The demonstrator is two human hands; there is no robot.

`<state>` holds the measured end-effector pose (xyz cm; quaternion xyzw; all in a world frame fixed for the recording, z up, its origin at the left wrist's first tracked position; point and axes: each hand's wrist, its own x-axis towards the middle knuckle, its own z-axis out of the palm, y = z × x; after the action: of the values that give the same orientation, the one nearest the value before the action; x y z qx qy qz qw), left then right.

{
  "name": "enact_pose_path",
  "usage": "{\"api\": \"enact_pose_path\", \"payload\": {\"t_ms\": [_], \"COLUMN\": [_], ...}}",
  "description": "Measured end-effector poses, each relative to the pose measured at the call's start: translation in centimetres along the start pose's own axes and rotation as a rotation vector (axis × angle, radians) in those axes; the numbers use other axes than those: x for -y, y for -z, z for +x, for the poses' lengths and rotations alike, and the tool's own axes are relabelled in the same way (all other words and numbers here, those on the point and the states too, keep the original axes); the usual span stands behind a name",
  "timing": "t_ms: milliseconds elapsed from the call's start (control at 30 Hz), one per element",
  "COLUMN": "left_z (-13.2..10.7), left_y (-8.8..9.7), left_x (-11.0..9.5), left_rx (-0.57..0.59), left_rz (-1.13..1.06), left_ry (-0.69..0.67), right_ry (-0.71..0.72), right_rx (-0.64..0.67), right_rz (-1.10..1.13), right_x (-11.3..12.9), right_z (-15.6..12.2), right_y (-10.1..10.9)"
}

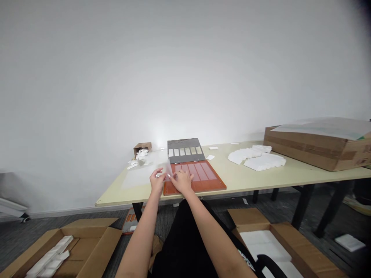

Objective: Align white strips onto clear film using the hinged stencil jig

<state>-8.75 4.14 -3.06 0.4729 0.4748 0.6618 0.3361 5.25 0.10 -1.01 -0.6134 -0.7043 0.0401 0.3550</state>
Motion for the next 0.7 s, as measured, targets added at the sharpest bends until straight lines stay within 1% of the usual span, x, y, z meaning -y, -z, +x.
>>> {"api": "enact_pose_path", "payload": {"t_ms": [233, 333, 400, 500, 567, 633, 700], "left_z": [0.0, 0.0, 0.0, 0.3, 0.5, 0.6, 0.6], "left_y": [-0.1, -0.2, -0.2, -0.1, 0.1, 0.3, 0.3], "left_x": [-0.1, -0.1, -0.2, -0.3, -0.6, -1.0, -1.5], "left_rx": [-0.041, -0.080, -0.113, -0.176, -0.217, -0.232, -0.195], "left_rz": [0.010, 0.027, 0.042, 0.081, 0.121, 0.172, 0.224], "left_ry": [-0.016, -0.010, -0.006, 0.001, 0.007, 0.005, -0.016], "right_ry": [-0.001, -0.001, 0.025, 0.124, 0.210, 0.276, 0.307], "right_rx": [-0.017, -0.027, -0.040, -0.057, -0.053, -0.034, -0.007], "right_rz": [0.021, 0.045, 0.071, 0.122, 0.157, 0.189, 0.213], "right_x": [-0.5, -0.3, 0.0, -0.1, -0.8, -2.2, -4.1], "right_z": [-0.2, -0.3, -0.4, -1.2, -2.5, -4.4, -6.7], "right_y": [-0.2, 0.1, 0.6, 2.0, 3.3, 4.8, 6.6]}}
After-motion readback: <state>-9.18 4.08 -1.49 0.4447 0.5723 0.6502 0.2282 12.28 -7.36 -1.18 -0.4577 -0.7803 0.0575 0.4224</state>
